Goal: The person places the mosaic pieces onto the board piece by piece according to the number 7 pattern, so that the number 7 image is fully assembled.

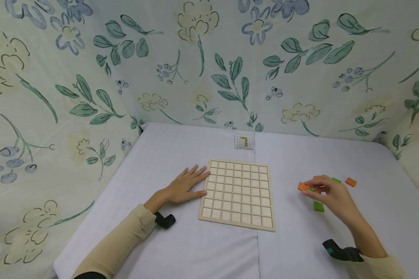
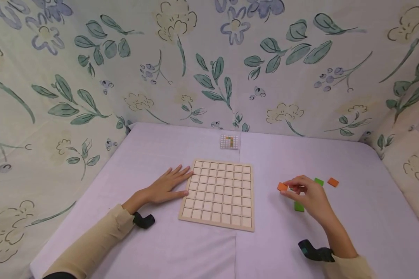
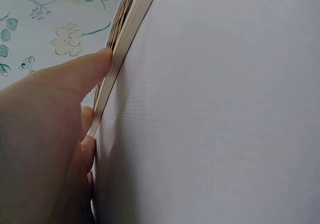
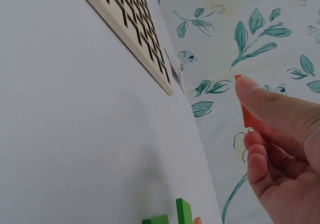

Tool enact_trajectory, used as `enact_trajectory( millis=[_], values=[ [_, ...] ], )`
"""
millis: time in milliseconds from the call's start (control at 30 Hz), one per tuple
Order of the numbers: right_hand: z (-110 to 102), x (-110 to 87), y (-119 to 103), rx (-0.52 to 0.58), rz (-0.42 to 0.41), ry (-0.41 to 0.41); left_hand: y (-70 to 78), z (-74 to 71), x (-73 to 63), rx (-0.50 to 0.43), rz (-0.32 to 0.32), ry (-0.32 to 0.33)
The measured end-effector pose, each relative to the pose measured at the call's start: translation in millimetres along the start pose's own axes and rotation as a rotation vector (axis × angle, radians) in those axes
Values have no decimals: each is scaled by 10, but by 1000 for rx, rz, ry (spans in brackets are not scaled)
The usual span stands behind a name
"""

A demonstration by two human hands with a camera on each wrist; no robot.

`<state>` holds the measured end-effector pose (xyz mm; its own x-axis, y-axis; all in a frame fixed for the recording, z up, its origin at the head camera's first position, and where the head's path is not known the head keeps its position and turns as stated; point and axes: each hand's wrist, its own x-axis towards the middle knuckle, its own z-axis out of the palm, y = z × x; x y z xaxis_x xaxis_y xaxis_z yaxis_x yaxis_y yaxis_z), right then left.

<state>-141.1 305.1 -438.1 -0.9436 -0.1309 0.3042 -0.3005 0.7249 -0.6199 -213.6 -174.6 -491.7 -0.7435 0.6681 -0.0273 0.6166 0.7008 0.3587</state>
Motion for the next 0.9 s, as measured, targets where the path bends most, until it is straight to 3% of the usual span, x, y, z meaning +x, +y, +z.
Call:
enact_trajectory(
  millis=[400, 900],
  values=[
    [241, 277, -119, 67, -23, -12, -9, 0, -11, 2, 4, 13],
    [658, 676, -387, 183, -50, -101, -18, 10, -17, 12, 2, 21]
  ],
)
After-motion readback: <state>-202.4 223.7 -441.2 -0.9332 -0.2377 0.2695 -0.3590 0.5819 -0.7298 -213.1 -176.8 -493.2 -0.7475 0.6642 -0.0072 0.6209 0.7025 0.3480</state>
